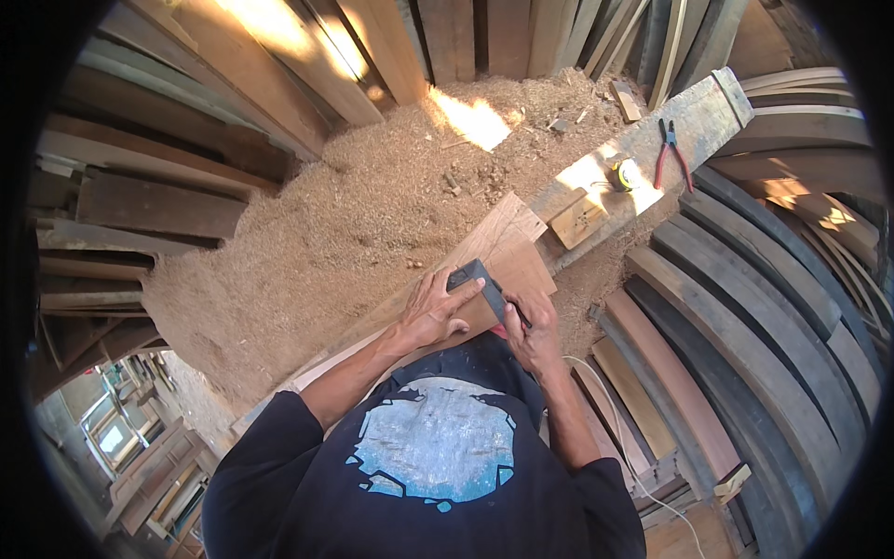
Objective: The person measures and marks a piece of wood using a try square and a pencil. They then use a sanding block to smooth the edges of the wood. Finally, they pick up another piece of wood and place it on the workbench.
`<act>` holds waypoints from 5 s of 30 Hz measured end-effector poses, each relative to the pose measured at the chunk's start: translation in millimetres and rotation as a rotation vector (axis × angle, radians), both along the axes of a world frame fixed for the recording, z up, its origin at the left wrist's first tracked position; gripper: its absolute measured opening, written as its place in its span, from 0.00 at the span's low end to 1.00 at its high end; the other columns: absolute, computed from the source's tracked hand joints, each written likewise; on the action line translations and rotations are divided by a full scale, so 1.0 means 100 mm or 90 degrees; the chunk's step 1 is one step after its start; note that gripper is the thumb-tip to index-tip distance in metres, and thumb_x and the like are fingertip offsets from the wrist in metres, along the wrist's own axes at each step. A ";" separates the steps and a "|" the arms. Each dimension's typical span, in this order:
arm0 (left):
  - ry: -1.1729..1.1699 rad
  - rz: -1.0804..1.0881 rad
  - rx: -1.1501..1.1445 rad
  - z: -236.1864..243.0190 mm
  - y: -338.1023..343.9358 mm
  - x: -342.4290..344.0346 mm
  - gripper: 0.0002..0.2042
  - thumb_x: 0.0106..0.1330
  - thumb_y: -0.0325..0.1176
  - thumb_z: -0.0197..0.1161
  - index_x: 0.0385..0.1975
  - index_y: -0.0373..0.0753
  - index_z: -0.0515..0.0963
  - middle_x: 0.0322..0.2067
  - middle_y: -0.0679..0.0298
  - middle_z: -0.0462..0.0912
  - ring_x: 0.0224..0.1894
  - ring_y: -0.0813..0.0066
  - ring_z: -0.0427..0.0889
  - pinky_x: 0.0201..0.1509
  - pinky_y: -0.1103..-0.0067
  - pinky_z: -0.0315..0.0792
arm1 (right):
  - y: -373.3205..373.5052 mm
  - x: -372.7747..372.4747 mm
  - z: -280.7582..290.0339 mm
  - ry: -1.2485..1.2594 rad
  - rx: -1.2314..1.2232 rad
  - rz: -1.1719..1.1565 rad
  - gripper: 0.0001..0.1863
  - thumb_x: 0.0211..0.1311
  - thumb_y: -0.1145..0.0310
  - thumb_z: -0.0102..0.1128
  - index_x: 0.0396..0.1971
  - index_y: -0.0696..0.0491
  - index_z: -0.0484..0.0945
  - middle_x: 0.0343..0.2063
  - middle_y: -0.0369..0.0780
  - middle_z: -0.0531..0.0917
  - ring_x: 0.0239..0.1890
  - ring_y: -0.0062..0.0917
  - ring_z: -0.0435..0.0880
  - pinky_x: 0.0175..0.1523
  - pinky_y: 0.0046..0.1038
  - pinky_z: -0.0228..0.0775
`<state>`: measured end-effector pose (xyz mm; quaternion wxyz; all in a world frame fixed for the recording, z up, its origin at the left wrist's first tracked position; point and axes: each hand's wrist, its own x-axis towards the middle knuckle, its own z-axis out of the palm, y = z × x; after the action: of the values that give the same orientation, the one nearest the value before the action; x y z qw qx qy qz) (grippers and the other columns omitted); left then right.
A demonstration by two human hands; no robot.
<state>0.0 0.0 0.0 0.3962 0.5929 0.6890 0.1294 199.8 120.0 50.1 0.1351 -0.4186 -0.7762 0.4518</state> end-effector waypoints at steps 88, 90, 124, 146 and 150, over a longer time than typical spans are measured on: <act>-0.094 0.047 -0.175 0.04 -1.33 -0.64 0.52 0.55 0.49 0.72 0.75 0.31 0.51 0.63 0.33 0.71 0.66 0.38 0.72 0.71 0.59 0.66 | -0.19 -0.04 -0.79 0.153 -0.379 -0.429 0.20 0.71 0.53 0.64 0.28 0.55 0.80 0.22 0.33 0.80 0.20 0.21 0.73 0.27 0.31 0.65; -0.164 0.081 -0.167 -0.03 -1.31 -0.73 0.52 0.59 0.52 0.70 0.77 0.32 0.47 0.70 0.34 0.64 0.74 0.42 0.64 0.77 0.63 0.59 | -0.22 0.10 -0.96 0.118 -0.322 -0.439 0.19 0.71 0.54 0.62 0.29 0.56 0.80 0.21 0.34 0.80 0.20 0.21 0.74 0.27 0.31 0.65; 0.152 0.212 0.142 -0.25 -0.12 0.32 0.50 0.55 0.54 0.78 0.71 0.35 0.57 0.71 0.35 0.56 0.73 0.37 0.57 0.76 0.52 0.53 | -0.62 0.22 -1.04 0.129 -0.217 -0.354 0.13 0.72 0.63 0.57 0.39 0.60 0.80 0.27 0.48 0.83 0.32 0.33 0.84 0.41 0.39 0.75; 0.298 0.123 0.282 -0.61 0.23 0.62 0.37 0.52 0.50 0.72 0.68 0.64 0.74 0.75 0.38 0.54 0.71 0.25 0.51 0.70 0.35 0.45 | -0.43 -0.12 -1.30 0.260 -0.373 -0.414 0.08 0.65 0.70 0.67 0.38 0.59 0.85 0.26 0.34 0.87 0.28 0.12 0.81 0.34 0.23 0.76; 0.310 0.114 0.269 -0.57 0.24 0.62 0.37 0.51 0.50 0.71 0.68 0.64 0.74 0.75 0.40 0.55 0.71 0.25 0.50 0.71 0.35 0.44 | -0.40 -0.11 -1.23 0.243 -0.361 -0.402 0.08 0.65 0.69 0.67 0.38 0.59 0.85 0.26 0.35 0.88 0.28 0.13 0.82 0.35 0.24 0.76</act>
<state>61.6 23.6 -56.7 0.0754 0.6124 0.7708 0.1588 188.6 79.7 -72.5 0.2869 -0.5643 -0.4176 0.6519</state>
